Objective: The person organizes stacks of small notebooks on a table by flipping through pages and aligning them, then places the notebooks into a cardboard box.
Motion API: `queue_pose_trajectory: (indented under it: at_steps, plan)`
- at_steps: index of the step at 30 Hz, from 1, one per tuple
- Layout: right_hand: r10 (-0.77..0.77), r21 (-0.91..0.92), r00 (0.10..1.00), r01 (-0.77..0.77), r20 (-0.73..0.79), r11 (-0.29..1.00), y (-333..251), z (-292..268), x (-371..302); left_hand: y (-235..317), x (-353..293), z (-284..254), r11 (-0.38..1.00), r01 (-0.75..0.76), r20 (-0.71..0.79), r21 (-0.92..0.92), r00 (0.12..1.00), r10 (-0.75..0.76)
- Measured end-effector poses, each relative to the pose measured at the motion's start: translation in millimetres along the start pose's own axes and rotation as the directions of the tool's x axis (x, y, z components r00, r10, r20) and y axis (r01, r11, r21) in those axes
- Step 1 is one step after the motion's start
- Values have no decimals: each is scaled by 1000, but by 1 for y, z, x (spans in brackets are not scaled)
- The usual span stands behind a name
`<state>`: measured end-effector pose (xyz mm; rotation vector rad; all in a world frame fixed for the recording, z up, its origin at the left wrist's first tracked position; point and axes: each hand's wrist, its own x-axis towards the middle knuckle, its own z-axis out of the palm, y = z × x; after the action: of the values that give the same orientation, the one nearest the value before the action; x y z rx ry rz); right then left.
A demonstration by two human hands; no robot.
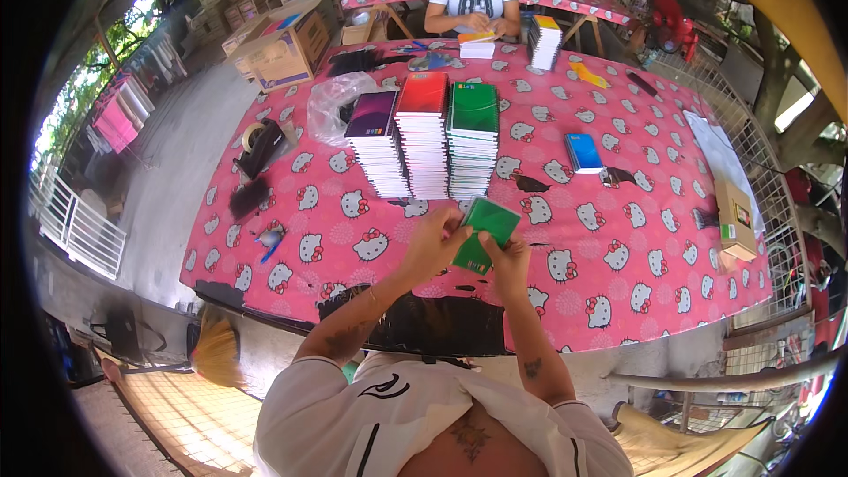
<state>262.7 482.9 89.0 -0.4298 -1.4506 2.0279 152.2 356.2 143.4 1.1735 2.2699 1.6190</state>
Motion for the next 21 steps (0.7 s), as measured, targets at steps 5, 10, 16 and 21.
queue_pose_trajectory:
  at_steps: [5, 10, 16, 21]
  plan:
    - [-122, -9, 986, 122, -117, 993, -27, -14, 6, 44, 105, -41, 978, -76, -102, -194, 993, 57]
    - [-63, -151, 998, 58, -27, 987, 37, -26, -12, 20, 197, -28, 862, -40, -192, 505, 969, 157]
    - [126, -360, 985, -75, 118, 930, 79, -24, -48, 14, 193, -33, 707, -267, -248, 654, 808, 534]
    - [163, -683, 979, -34, 126, 729, 86, -17, -58, -21, 54, -40, 815, -310, -223, 490, 859, 461]
